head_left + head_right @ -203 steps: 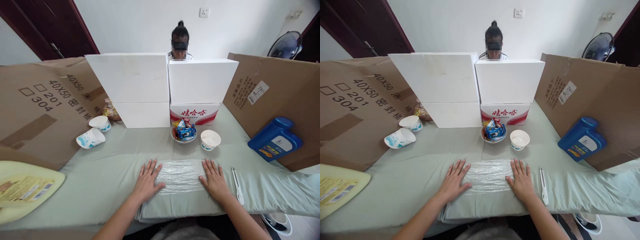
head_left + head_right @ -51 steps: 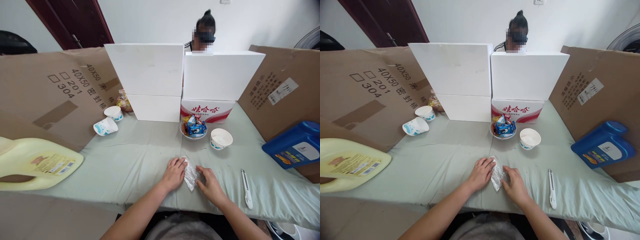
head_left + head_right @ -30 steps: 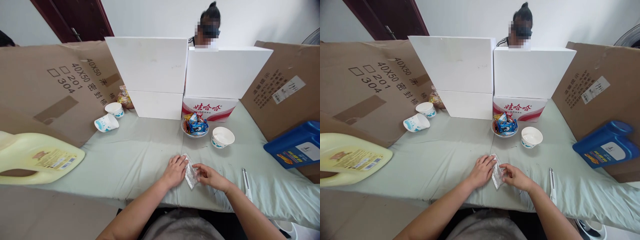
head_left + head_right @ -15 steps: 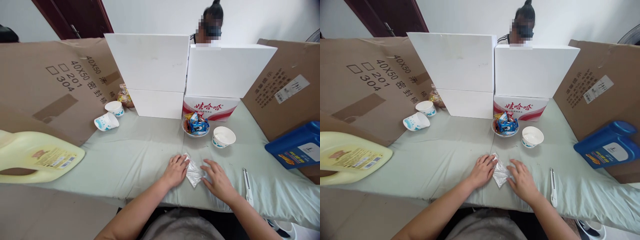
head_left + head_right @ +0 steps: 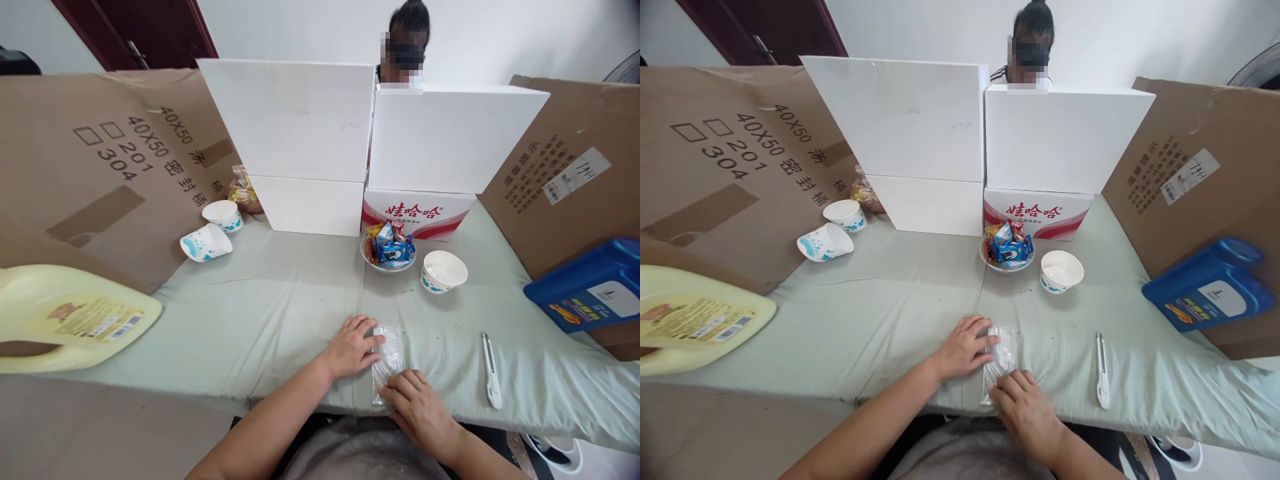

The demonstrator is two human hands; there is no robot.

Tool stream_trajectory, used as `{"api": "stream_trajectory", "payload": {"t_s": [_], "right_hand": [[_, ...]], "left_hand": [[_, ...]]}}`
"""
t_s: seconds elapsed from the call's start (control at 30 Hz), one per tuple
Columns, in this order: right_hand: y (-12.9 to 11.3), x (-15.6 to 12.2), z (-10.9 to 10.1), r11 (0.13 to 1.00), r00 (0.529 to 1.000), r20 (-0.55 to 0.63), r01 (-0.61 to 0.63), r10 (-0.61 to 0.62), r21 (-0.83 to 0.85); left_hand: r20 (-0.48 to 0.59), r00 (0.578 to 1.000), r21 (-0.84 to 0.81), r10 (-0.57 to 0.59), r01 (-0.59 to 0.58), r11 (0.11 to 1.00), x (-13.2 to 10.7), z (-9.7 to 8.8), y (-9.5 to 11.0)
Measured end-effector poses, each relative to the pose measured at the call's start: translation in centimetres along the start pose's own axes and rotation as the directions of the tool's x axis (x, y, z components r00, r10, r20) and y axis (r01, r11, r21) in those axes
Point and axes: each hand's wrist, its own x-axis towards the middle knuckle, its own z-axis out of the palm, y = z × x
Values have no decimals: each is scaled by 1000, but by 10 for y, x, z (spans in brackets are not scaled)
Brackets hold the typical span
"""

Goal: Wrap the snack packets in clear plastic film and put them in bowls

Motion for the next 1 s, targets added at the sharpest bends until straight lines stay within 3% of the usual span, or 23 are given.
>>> {"api": "stream_trajectory", "payload": {"t_s": [0.27, 0.4, 0.67, 0.83, 1.0], "right_hand": [[-3, 13, -23, 979, 999, -5, 43, -43, 202], [2, 11, -19, 994, 1000, 12, -25, 23, 108], [2, -1, 2, 997, 985, -154, 77, -78, -10], [-3, 2, -9, 994, 985, -170, 40, -22, 102], [10, 29, -30, 973, 988, -124, -60, 90, 222]], "left_hand": [[16, 999, -35, -29, 30, 999, 1, -4, 1], [27, 999, -40, -30, 31, 999, 1, -4, 1], [27, 999, -32, -19, 20, 999, 1, -3, 1], [31, 999, -43, -11, 13, 999, 0, -3, 0], [35, 999, -56, 2, 0, 998, 1, -6, 1]]}}
